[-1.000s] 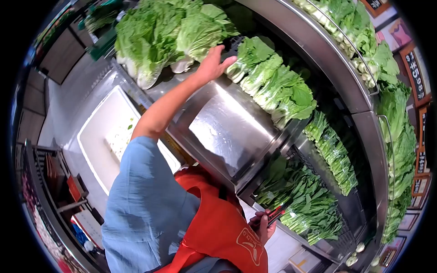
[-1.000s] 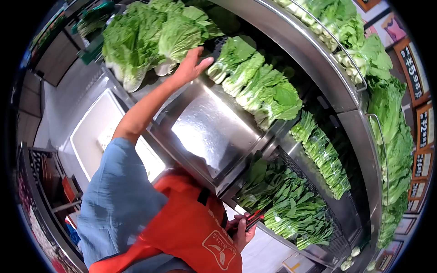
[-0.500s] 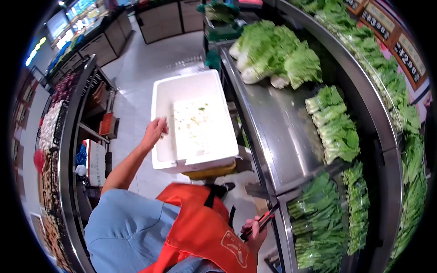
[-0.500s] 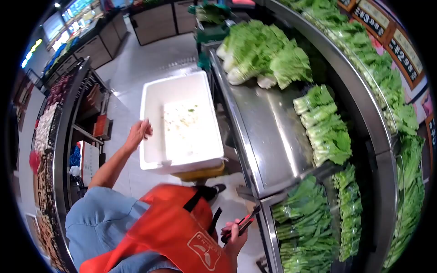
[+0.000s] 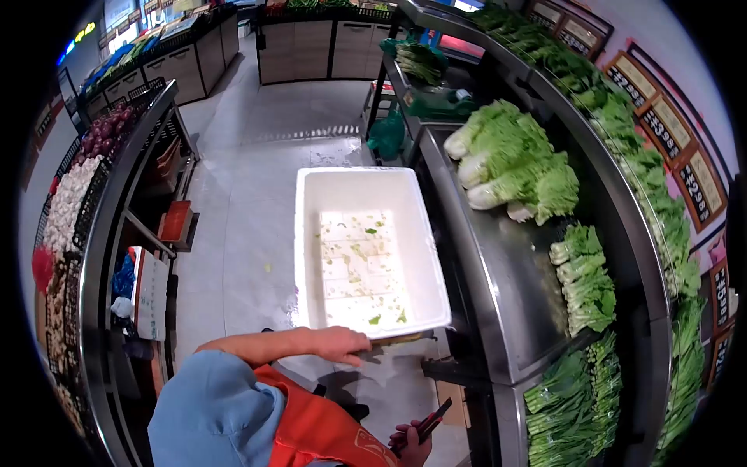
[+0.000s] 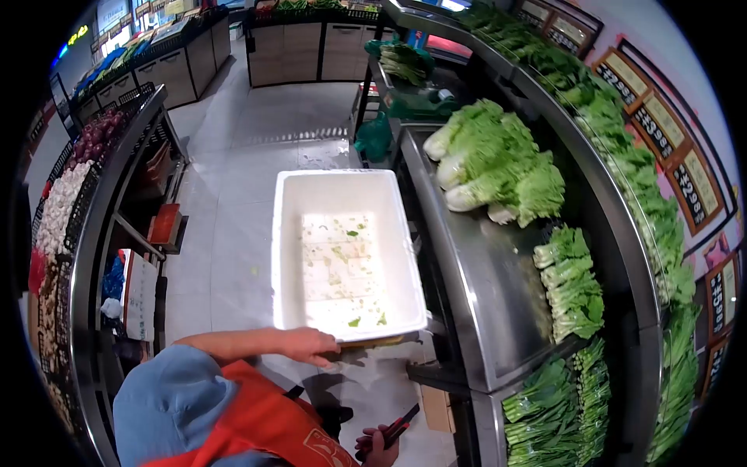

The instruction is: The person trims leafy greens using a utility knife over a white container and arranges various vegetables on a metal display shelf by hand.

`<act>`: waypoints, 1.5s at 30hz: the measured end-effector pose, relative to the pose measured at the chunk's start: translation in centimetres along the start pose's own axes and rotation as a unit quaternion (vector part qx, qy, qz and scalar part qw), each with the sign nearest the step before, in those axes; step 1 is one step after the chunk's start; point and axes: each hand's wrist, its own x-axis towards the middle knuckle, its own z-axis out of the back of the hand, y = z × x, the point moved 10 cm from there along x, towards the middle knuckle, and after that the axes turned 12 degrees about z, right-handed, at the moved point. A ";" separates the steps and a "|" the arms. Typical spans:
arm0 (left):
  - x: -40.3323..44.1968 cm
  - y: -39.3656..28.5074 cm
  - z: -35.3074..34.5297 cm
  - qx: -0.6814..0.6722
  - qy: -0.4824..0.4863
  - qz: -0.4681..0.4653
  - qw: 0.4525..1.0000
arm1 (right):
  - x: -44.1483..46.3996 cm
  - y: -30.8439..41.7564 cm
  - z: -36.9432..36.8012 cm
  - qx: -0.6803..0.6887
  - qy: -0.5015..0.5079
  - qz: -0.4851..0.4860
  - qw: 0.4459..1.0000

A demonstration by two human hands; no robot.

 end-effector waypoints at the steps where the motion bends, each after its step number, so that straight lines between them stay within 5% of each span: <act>1: -2.3 2.0 0.8 -0.008 0.029 0.042 0.999 | -0.4 0.9 -3.4 -0.029 0.006 0.022 0.999; 6: -19.6 19.2 7.9 0.000 -0.039 0.165 0.986 | -0.5 0.8 -24.7 -0.040 0.049 -0.010 0.998; 10: -35.2 28.5 17.6 0.021 -0.161 0.314 0.936 | -0.4 1.0 -43.6 -0.042 0.191 -0.059 0.979; 15: -45.9 38.5 23.3 -0.098 -0.252 0.474 0.838 | 1.3 1.1 -55.8 -0.094 0.269 -0.010 0.958; 17: -45.9 42.9 22.8 -0.132 -0.258 0.487 0.824 | 2.6 1.4 -59.2 -0.085 0.281 0.021 0.956; 21: -36.3 43.3 31.0 -0.087 -0.112 0.347 0.927 | 6.9 2.1 -65.7 -0.061 0.291 0.042 0.954; 24: -32.1 45.4 42.1 -0.097 -0.231 0.245 0.937 | 11.3 2.1 -70.8 -0.034 0.282 0.068 0.956; 27: -32.5 53.3 48.9 -0.159 -0.327 0.254 0.896 | 16.7 4.5 -76.7 -0.128 0.275 0.079 0.950; 29: -36.5 60.3 49.3 -0.210 -0.385 0.360 0.824 | 20.5 5.4 -80.9 -0.121 0.257 0.040 0.958; 31: -40.9 70.8 44.2 -0.108 -0.310 0.484 0.811 | 22.3 7.1 -84.9 -0.060 0.236 0.030 0.970; 34: -46.6 77.9 38.0 -0.224 -0.194 0.576 0.762 | 26.5 10.0 -91.1 -0.029 0.278 0.058 0.958; 38: -47.9 76.7 42.9 -0.373 -0.226 0.604 0.667 | 33.3 13.1 -98.2 -0.072 0.291 0.072 0.951; 42: -41.7 82.9 52.9 -0.342 -0.136 0.531 0.763 | 39.9 15.8 -104.5 -0.020 0.274 0.124 0.953; 43: -40.5 87.3 54.3 -0.357 -0.156 0.532 0.751 | 41.3 16.4 -105.8 -0.042 0.253 0.136 0.957; 45: -36.5 95.2 61.2 -0.152 -0.177 0.556 0.798 | 43.5 17.2 -107.8 -0.032 0.225 0.123 0.966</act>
